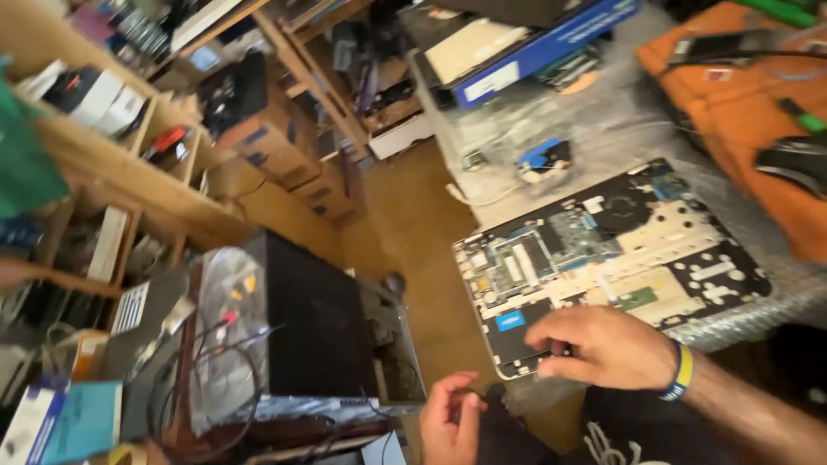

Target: Removing RAM modules from a laptop motherboard and inspecting the components in a workshop environment.

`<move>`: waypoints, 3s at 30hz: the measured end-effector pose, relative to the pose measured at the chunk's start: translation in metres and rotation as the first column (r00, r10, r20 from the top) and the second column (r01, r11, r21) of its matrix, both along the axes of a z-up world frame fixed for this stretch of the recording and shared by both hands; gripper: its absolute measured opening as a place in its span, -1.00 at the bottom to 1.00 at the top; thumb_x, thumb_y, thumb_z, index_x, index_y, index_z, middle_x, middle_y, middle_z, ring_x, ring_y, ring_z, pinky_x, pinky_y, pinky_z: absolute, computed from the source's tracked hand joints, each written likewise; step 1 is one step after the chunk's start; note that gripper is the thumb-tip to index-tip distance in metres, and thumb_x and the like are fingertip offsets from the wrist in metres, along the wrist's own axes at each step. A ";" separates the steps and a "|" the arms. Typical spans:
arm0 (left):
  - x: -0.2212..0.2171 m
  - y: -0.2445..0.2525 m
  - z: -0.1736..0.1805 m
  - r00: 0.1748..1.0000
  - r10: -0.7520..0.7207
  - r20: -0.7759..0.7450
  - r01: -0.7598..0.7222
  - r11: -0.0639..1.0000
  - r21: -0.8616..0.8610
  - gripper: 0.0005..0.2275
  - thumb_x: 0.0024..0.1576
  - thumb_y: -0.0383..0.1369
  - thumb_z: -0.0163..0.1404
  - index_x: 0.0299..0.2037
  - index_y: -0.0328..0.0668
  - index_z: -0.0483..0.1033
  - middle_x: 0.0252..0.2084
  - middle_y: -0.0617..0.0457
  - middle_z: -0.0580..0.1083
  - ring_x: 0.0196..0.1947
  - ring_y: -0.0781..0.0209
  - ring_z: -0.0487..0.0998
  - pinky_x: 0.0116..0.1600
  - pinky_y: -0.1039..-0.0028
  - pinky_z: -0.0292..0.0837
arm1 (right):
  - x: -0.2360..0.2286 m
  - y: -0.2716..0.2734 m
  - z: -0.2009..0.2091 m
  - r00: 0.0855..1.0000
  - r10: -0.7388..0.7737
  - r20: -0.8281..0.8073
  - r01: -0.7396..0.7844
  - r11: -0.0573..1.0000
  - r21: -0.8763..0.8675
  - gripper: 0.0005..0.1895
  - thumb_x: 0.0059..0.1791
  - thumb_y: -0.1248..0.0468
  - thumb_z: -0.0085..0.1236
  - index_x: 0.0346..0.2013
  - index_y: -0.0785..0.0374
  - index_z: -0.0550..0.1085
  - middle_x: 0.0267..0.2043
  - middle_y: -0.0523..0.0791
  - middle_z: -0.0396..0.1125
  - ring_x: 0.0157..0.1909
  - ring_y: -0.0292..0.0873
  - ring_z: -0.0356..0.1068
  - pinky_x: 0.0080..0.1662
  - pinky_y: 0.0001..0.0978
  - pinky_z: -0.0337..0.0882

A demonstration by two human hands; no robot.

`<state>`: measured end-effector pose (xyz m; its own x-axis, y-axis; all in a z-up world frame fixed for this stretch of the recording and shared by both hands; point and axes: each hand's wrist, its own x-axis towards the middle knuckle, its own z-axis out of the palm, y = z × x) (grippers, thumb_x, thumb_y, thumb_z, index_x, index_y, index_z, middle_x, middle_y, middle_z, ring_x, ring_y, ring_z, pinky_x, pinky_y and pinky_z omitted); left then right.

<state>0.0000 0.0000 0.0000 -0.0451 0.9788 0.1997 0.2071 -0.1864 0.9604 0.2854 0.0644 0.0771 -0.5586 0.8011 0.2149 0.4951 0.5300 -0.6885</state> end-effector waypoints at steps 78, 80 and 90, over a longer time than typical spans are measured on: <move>0.154 0.283 0.041 0.289 -0.385 -0.877 0.341 0.897 -0.281 -0.66 0.09 -0.23 0.05 0.04 -0.15 0.46 -0.08 -0.12 0.57 0.02 -0.24 0.63 0.07 -0.13 0.47 | 0.025 0.071 -0.037 0.671 -0.314 0.671 0.427 0.904 -0.004 -0.60 0.08 0.08 -0.26 0.17 -0.45 0.34 -0.23 -0.24 0.55 -0.08 -0.07 0.58 0.04 -0.04 0.55; 0.157 0.283 0.040 0.271 -0.378 -0.885 0.345 0.897 -0.277 -0.66 0.09 -0.23 0.07 0.04 -0.14 0.46 -0.08 -0.12 0.58 0.02 -0.22 0.63 0.06 -0.12 0.48 | 0.023 0.072 -0.032 0.684 -0.301 0.665 0.421 0.907 -0.022 -0.61 0.07 0.06 -0.25 0.15 -0.43 0.36 -0.21 -0.23 0.55 -0.07 -0.06 0.58 0.05 -0.02 0.54; 0.162 0.278 0.034 0.260 -0.376 -0.889 0.364 0.891 -0.271 -0.75 0.15 -0.34 -0.08 0.00 -0.18 0.50 -0.13 -0.15 0.58 -0.02 -0.24 0.65 0.06 -0.16 0.49 | 0.017 0.076 -0.031 0.678 -0.283 0.678 0.425 0.904 -0.048 -0.65 0.07 0.04 -0.26 0.08 -0.38 0.41 -0.21 -0.22 0.57 -0.06 -0.03 0.59 0.05 -0.01 0.54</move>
<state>0.1616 0.2783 0.0342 0.5232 0.8387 -0.1511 0.8449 -0.4873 0.2207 0.3022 0.1405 0.0457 -0.1668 0.9512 -0.2595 0.9737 0.1176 -0.1950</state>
